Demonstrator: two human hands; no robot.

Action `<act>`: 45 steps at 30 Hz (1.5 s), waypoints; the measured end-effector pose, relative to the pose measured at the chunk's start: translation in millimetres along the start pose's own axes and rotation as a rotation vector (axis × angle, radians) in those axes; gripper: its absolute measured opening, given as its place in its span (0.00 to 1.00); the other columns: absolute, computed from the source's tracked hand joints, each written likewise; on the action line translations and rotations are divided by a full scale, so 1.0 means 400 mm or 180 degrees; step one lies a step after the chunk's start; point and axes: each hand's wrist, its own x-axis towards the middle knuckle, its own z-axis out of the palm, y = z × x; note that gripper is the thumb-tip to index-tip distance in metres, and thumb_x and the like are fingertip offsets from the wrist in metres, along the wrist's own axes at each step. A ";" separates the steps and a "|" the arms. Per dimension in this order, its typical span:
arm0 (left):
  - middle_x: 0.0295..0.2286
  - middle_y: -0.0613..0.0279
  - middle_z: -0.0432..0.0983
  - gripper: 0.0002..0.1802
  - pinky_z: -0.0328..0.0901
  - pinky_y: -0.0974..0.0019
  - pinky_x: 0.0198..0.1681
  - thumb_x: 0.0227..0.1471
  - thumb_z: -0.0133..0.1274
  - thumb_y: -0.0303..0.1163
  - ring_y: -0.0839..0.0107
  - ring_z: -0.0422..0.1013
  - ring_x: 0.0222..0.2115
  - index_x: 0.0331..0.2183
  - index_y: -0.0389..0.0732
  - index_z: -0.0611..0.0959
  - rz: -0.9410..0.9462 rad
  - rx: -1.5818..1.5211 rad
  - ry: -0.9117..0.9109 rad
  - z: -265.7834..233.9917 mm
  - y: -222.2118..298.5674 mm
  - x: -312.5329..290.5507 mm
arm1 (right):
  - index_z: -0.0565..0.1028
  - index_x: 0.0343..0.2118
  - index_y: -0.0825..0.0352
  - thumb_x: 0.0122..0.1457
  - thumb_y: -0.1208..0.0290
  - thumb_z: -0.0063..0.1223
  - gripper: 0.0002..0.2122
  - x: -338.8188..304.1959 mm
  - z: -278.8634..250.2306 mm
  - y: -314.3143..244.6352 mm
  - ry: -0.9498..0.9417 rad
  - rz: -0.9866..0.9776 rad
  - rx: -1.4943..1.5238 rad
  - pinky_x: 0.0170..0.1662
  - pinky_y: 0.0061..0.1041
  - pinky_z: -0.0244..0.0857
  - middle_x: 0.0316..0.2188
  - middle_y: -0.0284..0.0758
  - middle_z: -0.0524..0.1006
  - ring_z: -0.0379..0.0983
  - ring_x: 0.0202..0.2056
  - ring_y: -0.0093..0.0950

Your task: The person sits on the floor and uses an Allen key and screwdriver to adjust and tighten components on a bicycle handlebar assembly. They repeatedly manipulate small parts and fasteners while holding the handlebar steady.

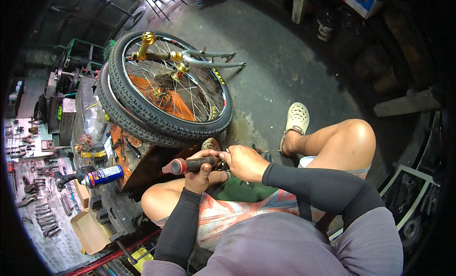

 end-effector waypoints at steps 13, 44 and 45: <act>0.41 0.57 0.83 0.50 0.74 0.60 0.52 0.52 0.60 0.75 0.68 0.80 0.43 0.47 0.31 0.83 -0.0186 0.0015 0.0059 0.033 0.004 0.007 | 0.80 0.33 0.75 0.75 0.57 0.45 0.23 0.016 -0.055 -0.032 -0.0299 0.0426 0.0254 0.42 0.52 0.72 0.30 0.57 0.81 0.81 0.35 0.56; 0.40 0.56 0.83 0.46 0.75 0.57 0.52 0.55 0.60 0.73 0.67 0.80 0.44 0.46 0.33 0.84 -0.0137 -0.0001 0.0116 0.010 -0.002 0.029 | 0.72 0.33 0.72 0.74 0.58 0.50 0.19 0.039 0.000 0.045 0.0311 -0.0485 0.0014 0.38 0.56 0.69 0.25 0.57 0.78 0.78 0.33 0.59; 0.40 0.56 0.83 0.46 0.75 0.57 0.52 0.55 0.59 0.73 0.67 0.79 0.44 0.46 0.33 0.84 -0.0142 0.0080 0.0179 0.013 0.000 0.025 | 0.73 0.33 0.72 0.74 0.58 0.49 0.19 0.039 -0.002 0.042 0.0318 -0.0464 -0.0008 0.38 0.56 0.69 0.25 0.57 0.78 0.78 0.33 0.59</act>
